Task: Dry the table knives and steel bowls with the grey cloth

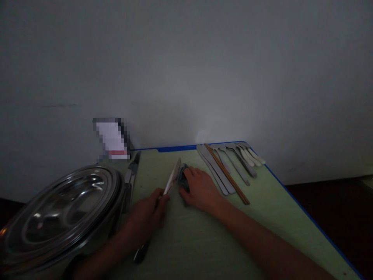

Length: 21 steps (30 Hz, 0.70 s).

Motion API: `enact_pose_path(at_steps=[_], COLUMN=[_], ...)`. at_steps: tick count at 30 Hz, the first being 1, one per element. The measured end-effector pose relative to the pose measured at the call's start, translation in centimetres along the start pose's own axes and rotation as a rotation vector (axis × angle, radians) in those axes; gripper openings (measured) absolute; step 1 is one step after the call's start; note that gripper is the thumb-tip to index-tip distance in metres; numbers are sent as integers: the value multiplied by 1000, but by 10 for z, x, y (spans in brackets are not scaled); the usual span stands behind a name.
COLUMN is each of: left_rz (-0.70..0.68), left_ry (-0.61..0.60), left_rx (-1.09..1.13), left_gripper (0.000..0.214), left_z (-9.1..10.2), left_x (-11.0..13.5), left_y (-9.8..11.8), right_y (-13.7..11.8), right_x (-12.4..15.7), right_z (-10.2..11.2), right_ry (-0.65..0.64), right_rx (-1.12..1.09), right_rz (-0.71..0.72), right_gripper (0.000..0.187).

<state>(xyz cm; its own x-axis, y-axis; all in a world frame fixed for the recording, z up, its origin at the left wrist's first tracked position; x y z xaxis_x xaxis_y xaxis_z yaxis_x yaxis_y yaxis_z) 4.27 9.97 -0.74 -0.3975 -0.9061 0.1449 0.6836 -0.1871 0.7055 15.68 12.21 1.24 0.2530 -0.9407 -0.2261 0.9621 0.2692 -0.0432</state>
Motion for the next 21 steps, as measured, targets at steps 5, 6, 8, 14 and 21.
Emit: enact_pose_path(at_steps=[5, 6, 8, 14, 21], left_rz=[17, 20, 9, -6, 49], left_ry=[118, 143, 161, 97, 39], left_rx=[735, 804, 892, 1068, 1123], left_gripper=[31, 33, 35, 30, 41], left_z=[7, 9, 11, 6, -2], left_x=[-5, -6, -8, -14, -15], left_y=[-5, -6, -9, -20, -20], right_y=[18, 21, 29, 60, 77], right_x=[-5, -6, -7, -6, -9], right_z=[-5, -4, -2, -6, -29], right_ry=[8, 18, 55, 177, 176], right_rx=[-314, -412, -597, -924, -1134], right_rz=[-70, -80, -108, -299, -452], right_gripper=[9, 9, 10, 15, 29])
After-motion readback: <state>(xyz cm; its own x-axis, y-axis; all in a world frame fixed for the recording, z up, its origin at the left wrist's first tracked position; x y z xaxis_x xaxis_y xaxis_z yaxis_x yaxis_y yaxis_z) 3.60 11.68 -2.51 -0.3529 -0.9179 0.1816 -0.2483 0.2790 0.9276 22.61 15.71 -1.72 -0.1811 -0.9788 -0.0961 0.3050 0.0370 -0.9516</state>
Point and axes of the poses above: each hand's wrist, its own x-axis away from the middle knuckle, its own z-axis out of the back of the hand, y = z × x, the point moved 10 cm from there along -x, towards the middle knuckle, and after that the axes turned 14 degrees about x, right-handed, at the moved point
